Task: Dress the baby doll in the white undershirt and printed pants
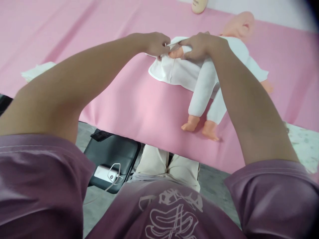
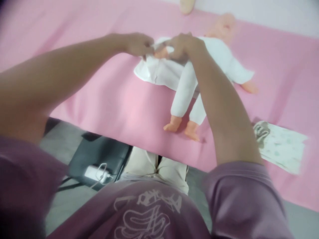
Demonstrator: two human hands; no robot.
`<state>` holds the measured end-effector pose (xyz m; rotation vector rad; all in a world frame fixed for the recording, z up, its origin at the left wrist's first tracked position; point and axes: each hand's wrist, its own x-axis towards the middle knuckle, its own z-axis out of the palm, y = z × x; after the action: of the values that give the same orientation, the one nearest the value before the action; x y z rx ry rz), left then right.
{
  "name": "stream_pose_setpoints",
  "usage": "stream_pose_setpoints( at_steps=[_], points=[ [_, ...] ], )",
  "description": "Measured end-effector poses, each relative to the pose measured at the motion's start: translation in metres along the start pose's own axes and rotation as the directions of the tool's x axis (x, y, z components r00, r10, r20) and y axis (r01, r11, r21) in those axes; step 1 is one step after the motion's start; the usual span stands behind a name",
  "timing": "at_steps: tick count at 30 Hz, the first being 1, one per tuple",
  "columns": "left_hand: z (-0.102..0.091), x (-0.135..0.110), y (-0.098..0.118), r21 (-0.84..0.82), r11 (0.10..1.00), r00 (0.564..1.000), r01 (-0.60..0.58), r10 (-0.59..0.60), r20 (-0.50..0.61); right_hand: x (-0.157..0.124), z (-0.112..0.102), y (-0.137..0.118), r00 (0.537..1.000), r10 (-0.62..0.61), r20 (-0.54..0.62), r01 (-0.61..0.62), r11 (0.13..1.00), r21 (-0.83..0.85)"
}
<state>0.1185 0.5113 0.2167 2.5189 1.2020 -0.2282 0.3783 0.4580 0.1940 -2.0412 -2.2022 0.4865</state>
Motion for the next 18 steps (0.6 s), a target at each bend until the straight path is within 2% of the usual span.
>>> stream_pose_setpoints(
  at_steps=[3, 6, 11, 15, 18],
  points=[
    [-0.003, 0.001, 0.001, 0.017, 1.000, 1.000, -0.004, 0.003, 0.006, 0.004, 0.006, 0.004, 0.999, -0.035, -0.025, 0.037, 0.996, 0.086],
    [-0.006, 0.000, 0.005, 0.013, 1.000, 0.999, -0.023, 0.023, 0.029, 0.009, 0.014, 0.008, 0.992, -0.057, -0.117, 0.074, 0.987, 0.143],
    [-0.005, 0.002, 0.011, 0.019, 0.999, 0.998, -0.029, 0.030, -0.049, 0.007, 0.021, 0.006, 0.962, -0.085, -0.260, 0.129, 0.979, 0.157],
    [-0.002, 0.003, 0.015, 0.038, 0.999, 0.998, -0.006, 0.008, -0.062, -0.010, 0.010, 0.005, 0.964, -0.086, -0.250, 0.116, 0.987, 0.108],
    [0.000, 0.000, 0.024, 0.011, 0.998, 0.997, 0.060, -0.060, -0.048, -0.035, -0.009, 0.020, 0.954, -0.090, -0.287, 0.101, 0.995, 0.023]
  ],
)
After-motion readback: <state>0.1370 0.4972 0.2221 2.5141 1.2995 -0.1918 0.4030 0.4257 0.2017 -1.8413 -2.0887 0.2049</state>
